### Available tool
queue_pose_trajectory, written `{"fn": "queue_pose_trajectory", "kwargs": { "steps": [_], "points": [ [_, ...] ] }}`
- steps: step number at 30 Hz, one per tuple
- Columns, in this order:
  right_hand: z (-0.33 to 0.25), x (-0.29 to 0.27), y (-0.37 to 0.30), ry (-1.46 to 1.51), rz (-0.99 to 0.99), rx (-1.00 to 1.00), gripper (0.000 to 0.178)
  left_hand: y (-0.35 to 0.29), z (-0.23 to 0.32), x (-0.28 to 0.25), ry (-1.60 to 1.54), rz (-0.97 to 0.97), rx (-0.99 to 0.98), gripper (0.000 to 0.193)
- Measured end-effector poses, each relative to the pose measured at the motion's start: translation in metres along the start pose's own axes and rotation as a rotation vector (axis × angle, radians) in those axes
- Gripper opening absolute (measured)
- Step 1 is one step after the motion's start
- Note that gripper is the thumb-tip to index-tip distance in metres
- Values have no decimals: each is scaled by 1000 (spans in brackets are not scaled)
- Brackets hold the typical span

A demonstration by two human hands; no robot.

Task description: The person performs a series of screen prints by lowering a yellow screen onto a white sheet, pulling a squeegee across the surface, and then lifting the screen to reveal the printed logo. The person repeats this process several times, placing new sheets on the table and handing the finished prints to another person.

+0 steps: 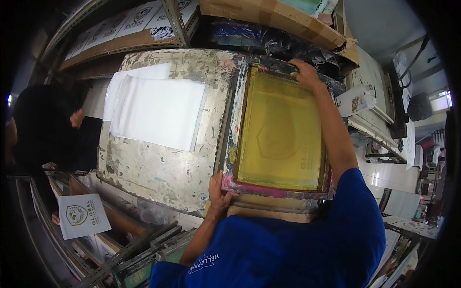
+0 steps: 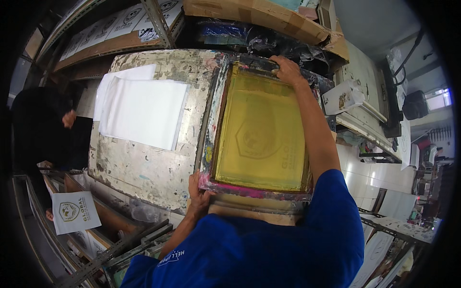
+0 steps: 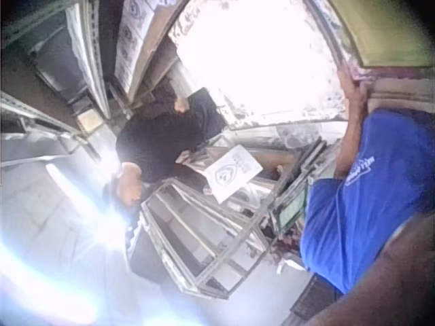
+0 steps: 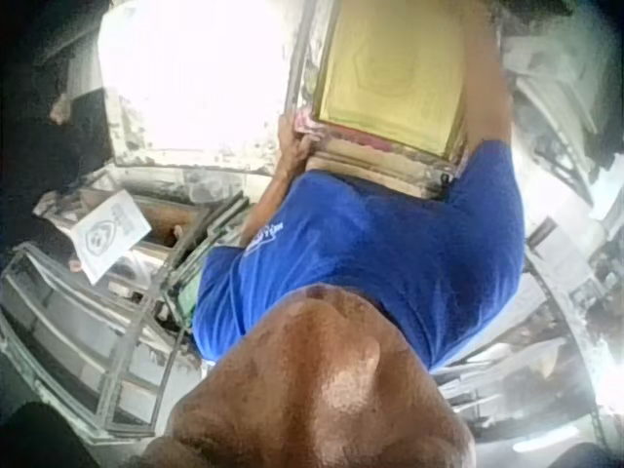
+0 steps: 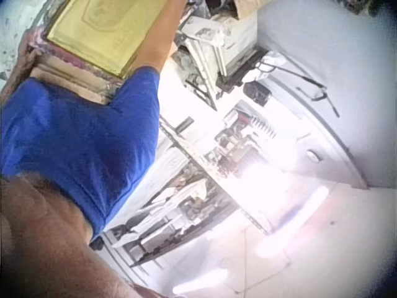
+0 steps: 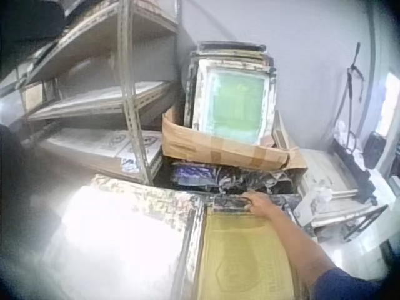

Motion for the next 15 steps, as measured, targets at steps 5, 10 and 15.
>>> {"fn": "queue_pose_trajectory", "kwargs": {
  "steps": [5, 10, 15],
  "points": [
    [-6, 12, -14, -145, 86, 5, 42, 9, 8, 1, 1, -9, -9, 102],
    [-52, -3, -59, -174, 225, -25, 39, 6, 6, -1, 28, -11, -8, 103],
    [-88, 8, -106, -282, 277, -51, 39, 6, 4, 3, 7, 10, 2, 103]
  ]
}}
Point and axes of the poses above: each hand's wrist, its own y-axis towards the middle knuckle, its own x-axis out of the palm, z = x × y, the point moved 7 cm from there along y, towards the middle knuckle, and after that the axes turned 6 degrees about -y, right-handed, at the moved point
